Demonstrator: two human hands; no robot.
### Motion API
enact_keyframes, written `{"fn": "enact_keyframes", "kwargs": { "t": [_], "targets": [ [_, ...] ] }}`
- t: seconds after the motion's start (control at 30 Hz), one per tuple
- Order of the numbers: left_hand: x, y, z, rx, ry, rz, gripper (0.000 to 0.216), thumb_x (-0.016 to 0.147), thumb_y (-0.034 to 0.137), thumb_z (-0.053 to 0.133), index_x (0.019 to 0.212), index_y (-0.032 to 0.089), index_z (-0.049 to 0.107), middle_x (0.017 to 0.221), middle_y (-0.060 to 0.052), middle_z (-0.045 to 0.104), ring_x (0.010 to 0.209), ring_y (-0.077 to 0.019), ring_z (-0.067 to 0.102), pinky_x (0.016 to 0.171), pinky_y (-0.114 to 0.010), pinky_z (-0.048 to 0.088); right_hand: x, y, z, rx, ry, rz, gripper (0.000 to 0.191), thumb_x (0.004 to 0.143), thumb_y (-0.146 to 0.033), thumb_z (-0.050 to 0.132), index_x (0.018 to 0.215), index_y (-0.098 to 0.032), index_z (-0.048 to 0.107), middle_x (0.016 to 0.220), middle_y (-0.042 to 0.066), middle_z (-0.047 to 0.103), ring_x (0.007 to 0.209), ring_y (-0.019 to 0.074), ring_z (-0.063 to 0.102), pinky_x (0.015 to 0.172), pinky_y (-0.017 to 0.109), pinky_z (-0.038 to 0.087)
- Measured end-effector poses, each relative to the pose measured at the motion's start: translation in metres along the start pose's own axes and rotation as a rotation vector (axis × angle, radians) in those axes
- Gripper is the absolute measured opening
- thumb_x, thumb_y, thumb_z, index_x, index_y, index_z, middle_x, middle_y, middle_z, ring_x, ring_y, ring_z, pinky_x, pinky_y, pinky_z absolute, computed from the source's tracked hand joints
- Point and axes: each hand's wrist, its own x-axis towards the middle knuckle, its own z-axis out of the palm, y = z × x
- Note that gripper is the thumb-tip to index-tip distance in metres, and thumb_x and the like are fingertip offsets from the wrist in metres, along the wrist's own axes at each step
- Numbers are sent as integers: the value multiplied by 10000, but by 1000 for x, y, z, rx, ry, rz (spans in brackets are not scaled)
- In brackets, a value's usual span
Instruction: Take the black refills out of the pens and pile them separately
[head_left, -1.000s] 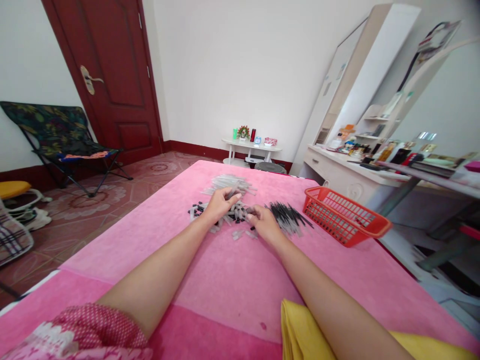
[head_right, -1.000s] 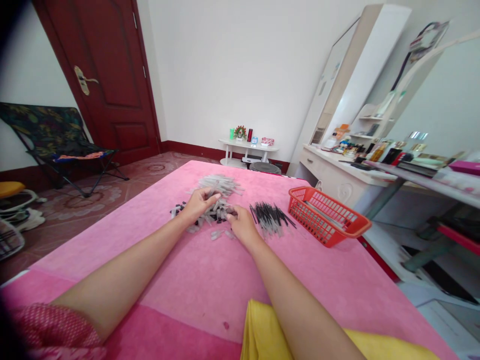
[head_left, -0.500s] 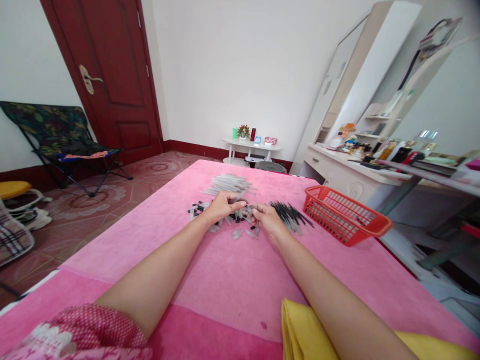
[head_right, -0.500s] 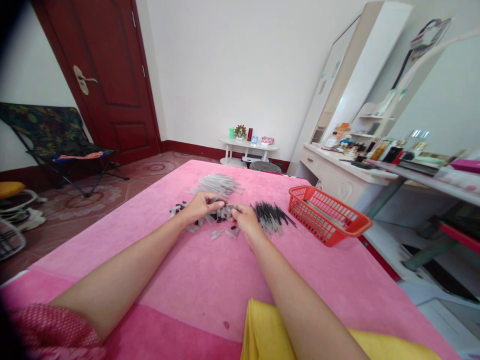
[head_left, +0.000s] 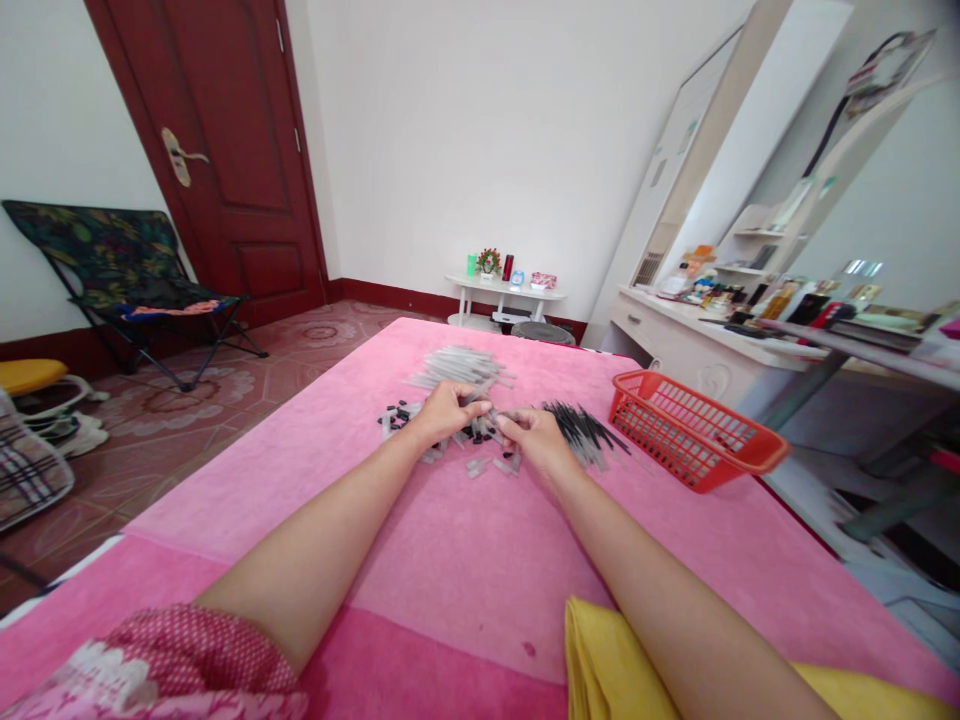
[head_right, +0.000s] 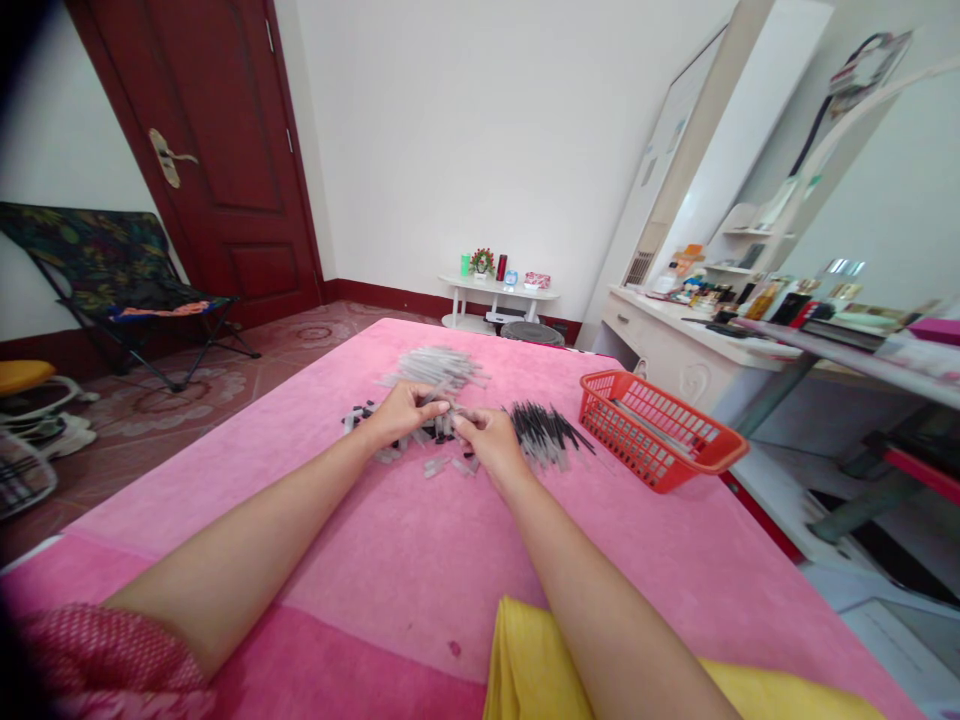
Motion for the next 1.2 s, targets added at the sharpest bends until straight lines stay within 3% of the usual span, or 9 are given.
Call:
{"fn": "enact_keyframes", "kwargs": {
  "t": [0.17,0.3,0.4,0.5,0.6,0.77,0.9,1.03,1.2],
  "targets": [
    [2,-2,-6,36,157,-30,280,706,351,621,620,87,657,517,10,551,482,-83,441,493,-208,327,0,2,-5,-414,54,-161,148,675,-269,606,698,-142,678,612,29,647,531,137,559,521,242,422],
    [3,-3,-11,14,259,-47,307,697,388,623,618,93,657,511,17,535,479,-79,415,497,-213,310,-6,-1,-6,-694,77,-224,129,680,-275,637,757,-191,697,707,34,689,622,158,601,568,246,413],
    [2,0,-9,3,194,-36,328,696,413,627,605,99,645,507,19,524,481,-79,407,497,-215,308,-9,-5,-4,-718,138,-281,183,696,-319,645,829,-201,689,773,34,696,661,163,605,597,254,421],
    [1,5,-4,23,46,-9,335,696,415,637,584,100,617,497,25,490,481,-75,388,481,-210,289,-7,-8,-3,-585,183,-368,201,738,-307,602,883,-179,658,822,38,687,675,152,603,629,255,443],
    [1,9,1,64,-76,31,345,706,411,631,556,103,588,473,39,426,466,-64,333,462,-208,247,-5,-10,-4,-525,143,-451,191,736,-254,592,904,-177,640,829,31,676,703,149,601,661,253,450],
    [1,8,3,127,-128,73,357,741,419,593,562,111,578,473,44,401,461,-63,314,454,-210,232,-8,-14,-6,-705,106,-519,167,746,-215,568,893,-201,648,837,38,670,748,171,585,690,269,428],
    [1,7,3,193,-140,88,395,773,473,556,624,112,617,522,19,501,490,-87,413,486,-207,313,-11,-16,-6,-850,127,-546,162,764,-184,506,832,-197,653,811,53,666,763,188,584,695,281,419],
    [1,7,1,249,-132,118,454,864,474,415,731,122,668,641,-31,633,600,-128,548,589,-217,398,-7,-13,-10,-712,167,-492,217,754,-174,489,866,-195,674,870,63,688,790,193,612,733,299,448],
    [1,5,-2,339,-108,99,430,871,432,410,687,130,656,682,-44,661,635,-136,571,633,-221,417,1,-12,-16,-238,235,-268,180,704,-246,562,830,-150,647,793,78,690,710,199,645,671,316,505]
  ]
}}
